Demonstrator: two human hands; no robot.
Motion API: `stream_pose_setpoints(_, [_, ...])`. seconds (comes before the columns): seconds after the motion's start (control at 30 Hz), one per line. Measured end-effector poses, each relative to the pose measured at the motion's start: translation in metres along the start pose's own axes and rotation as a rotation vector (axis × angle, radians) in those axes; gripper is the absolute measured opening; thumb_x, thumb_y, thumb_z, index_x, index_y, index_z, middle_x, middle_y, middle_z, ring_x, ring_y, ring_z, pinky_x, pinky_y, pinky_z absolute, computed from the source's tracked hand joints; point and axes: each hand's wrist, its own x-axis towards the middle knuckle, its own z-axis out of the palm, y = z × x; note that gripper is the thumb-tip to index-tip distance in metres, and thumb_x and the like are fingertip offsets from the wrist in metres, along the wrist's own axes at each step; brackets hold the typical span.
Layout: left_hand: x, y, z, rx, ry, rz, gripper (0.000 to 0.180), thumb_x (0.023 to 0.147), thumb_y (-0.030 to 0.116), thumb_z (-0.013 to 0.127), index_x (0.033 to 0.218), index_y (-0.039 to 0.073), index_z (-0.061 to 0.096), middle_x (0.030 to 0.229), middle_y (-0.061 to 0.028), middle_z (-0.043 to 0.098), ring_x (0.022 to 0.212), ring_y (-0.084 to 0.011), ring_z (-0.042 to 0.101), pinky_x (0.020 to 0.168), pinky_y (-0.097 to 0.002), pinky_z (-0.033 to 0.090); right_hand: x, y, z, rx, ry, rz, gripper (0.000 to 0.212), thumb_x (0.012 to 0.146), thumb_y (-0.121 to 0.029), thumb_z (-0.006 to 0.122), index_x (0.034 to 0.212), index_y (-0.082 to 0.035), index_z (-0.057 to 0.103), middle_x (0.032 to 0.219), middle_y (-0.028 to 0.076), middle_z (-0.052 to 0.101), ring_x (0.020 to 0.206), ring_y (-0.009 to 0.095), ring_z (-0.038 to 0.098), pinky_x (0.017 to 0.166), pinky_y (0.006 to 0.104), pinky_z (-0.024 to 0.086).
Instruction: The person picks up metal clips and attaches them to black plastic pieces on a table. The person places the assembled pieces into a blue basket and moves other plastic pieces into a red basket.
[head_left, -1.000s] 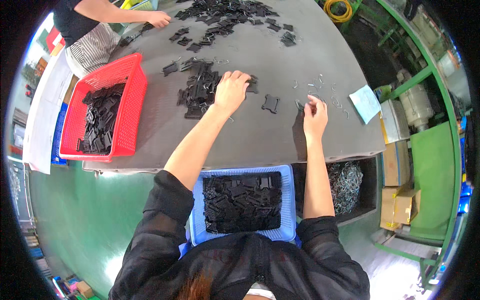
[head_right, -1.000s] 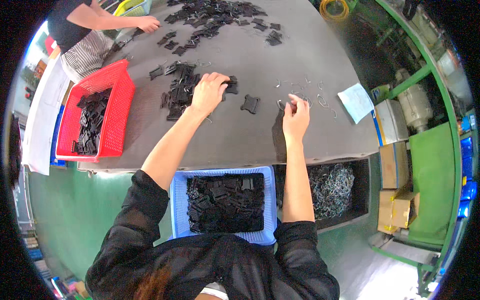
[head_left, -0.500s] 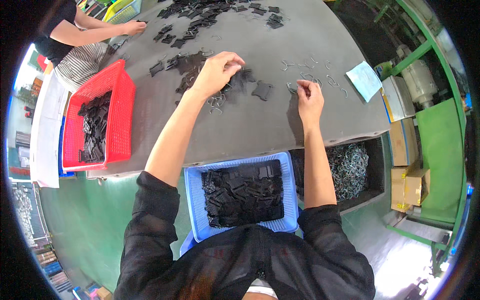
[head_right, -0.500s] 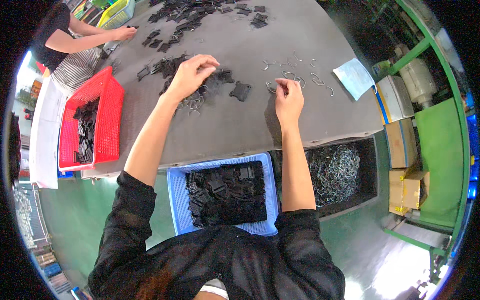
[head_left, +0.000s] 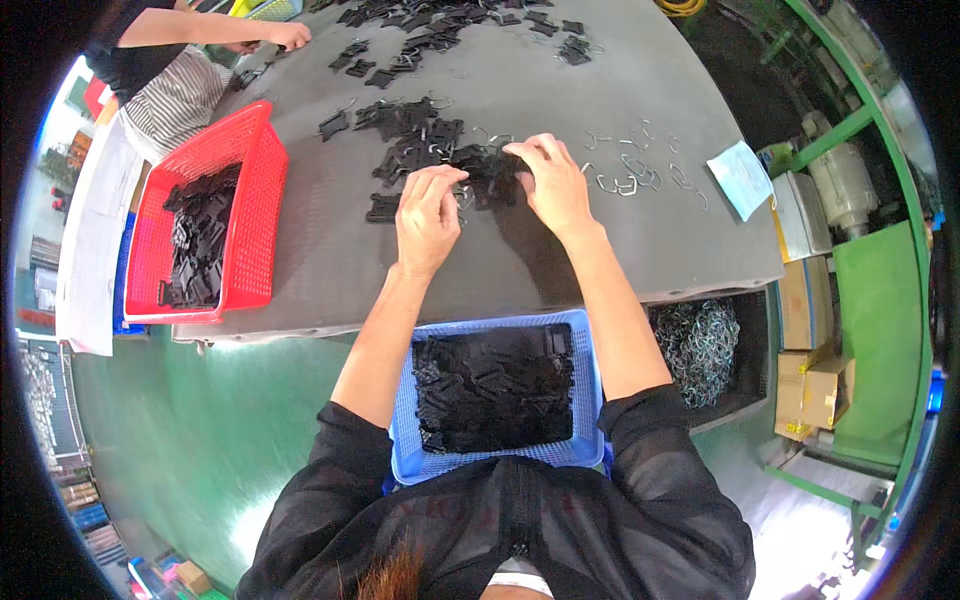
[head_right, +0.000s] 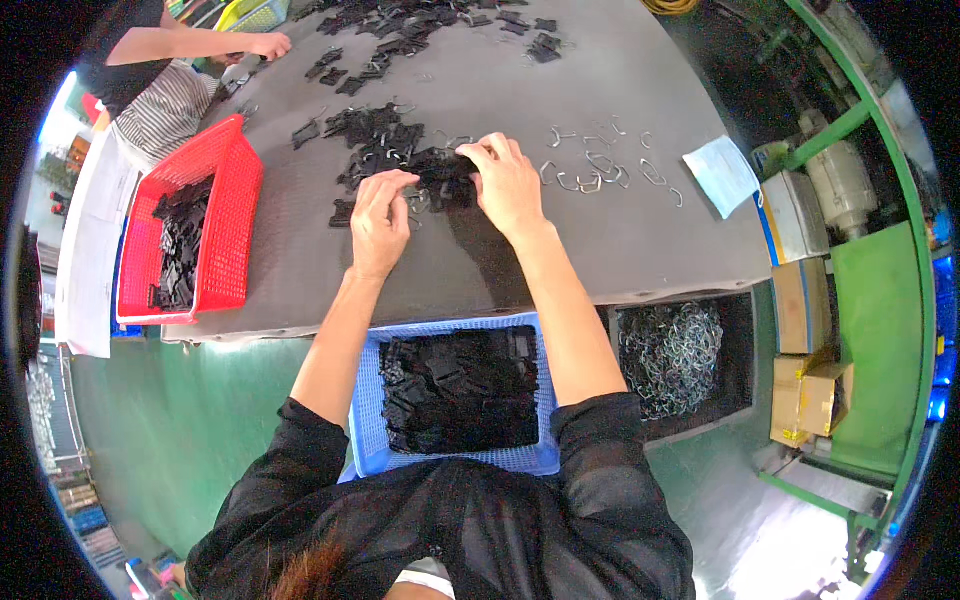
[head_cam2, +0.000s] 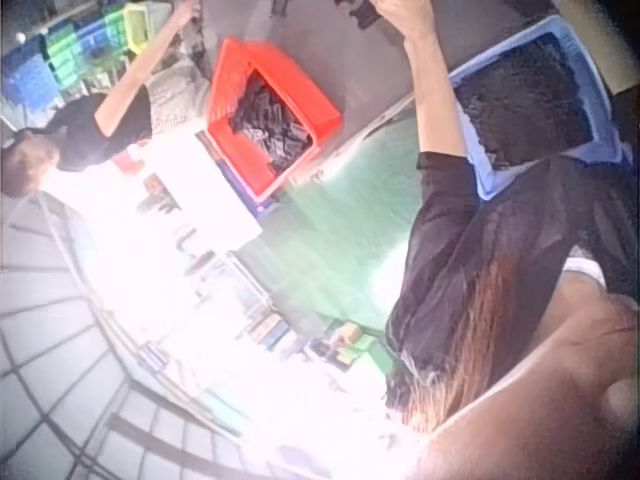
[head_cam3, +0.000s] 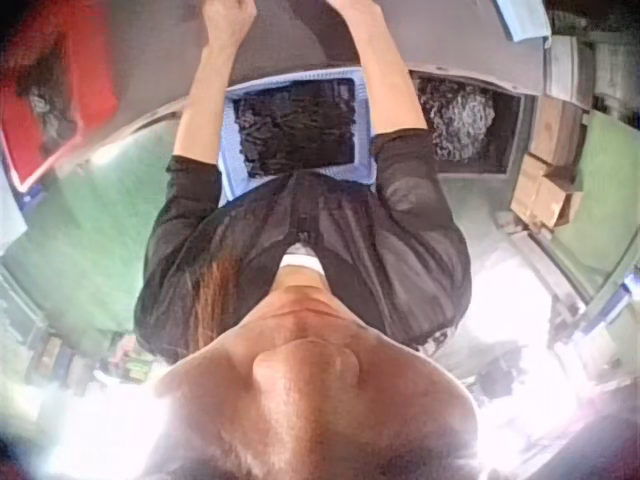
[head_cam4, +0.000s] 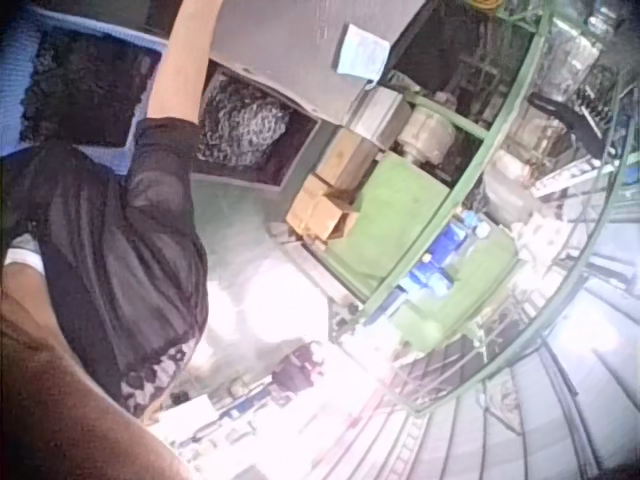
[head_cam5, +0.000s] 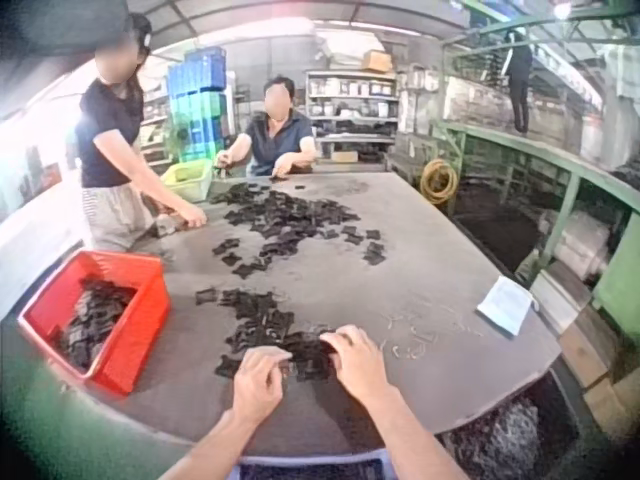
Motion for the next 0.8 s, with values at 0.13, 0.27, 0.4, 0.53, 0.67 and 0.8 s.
stream_pose_setpoints(0.13, [-0.002,0.002,-0.001,0.102,0.027,0.010,0.015,0.074,0.000,0.060,0.087,0.008,0.063,0.089,-0.0044,0.063,0.084,-0.0247,0.058,0.071,-0.0360,0.045,0.020,0.001,-0.005,-0.081,-0.060,-0.037,0.035,0.073,-0.003,0.063,0.105,-0.016,0.061,0.105,0.005,0.055,0.101,0.026,0.055,0.082,0.0383,0.049])
stream_pose_setpoints(0.27, [-0.009,0.008,0.014,0.268,-0.078,-0.051,0.012,0.073,0.021,0.071,0.079,0.012,0.065,0.082,0.0007,0.061,0.080,-0.0211,0.057,0.068,-0.0372,0.041,0.031,0.004,0.000,-0.015,-0.139,-0.043,0.025,0.079,-0.012,0.061,0.103,-0.015,0.063,0.099,0.006,0.058,0.095,0.027,0.058,0.079,0.0397,0.049])
stream_pose_setpoints(0.4, [-0.003,0.017,0.039,0.287,-0.054,-0.158,0.022,0.072,0.027,0.074,0.081,0.009,0.066,0.085,-0.0012,0.061,0.083,-0.0225,0.057,0.071,-0.0401,0.042,0.038,0.003,-0.007,0.002,-0.309,0.043,0.012,0.084,-0.019,0.059,0.091,-0.011,0.064,0.090,0.007,0.060,0.085,0.030,0.060,0.074,0.0397,0.049])
stream_pose_setpoints(0.53, [0.002,0.010,0.034,-0.209,0.060,-0.293,0.012,0.079,0.010,0.068,0.088,0.003,0.064,0.082,-0.0052,0.064,0.070,-0.0145,0.059,0.063,-0.0304,0.047,0.040,-0.002,-0.020,0.026,-0.285,-0.037,0.008,0.085,-0.016,0.059,0.088,-0.009,0.063,0.084,0.008,0.061,0.079,0.029,0.061,0.068,0.0371,0.049])
stream_pose_setpoints(0.67, [0.005,0.010,0.024,-0.437,0.124,-0.492,0.009,0.085,0.002,0.060,0.093,0.002,0.059,0.074,-0.0128,0.063,0.059,-0.0175,0.060,0.055,-0.0282,0.047,0.046,-0.015,-0.050,0.299,-0.075,0.288,0.008,0.084,-0.009,0.060,0.089,-0.003,0.061,0.075,0.009,0.065,0.067,0.016,0.062,0.064,0.0305,0.048])
stream_pose_setpoints(0.8, [0.001,0.006,0.017,-0.278,0.049,-0.511,0.006,0.080,0.004,0.062,0.085,0.005,0.062,0.072,-0.0093,0.060,0.060,-0.0198,0.057,0.055,-0.0311,0.045,0.056,-0.021,-0.052,0.301,-0.169,0.305,0.014,0.083,-0.009,0.062,0.095,-0.003,0.061,0.076,0.007,0.066,0.067,0.014,0.062,0.064,0.0298,0.048])
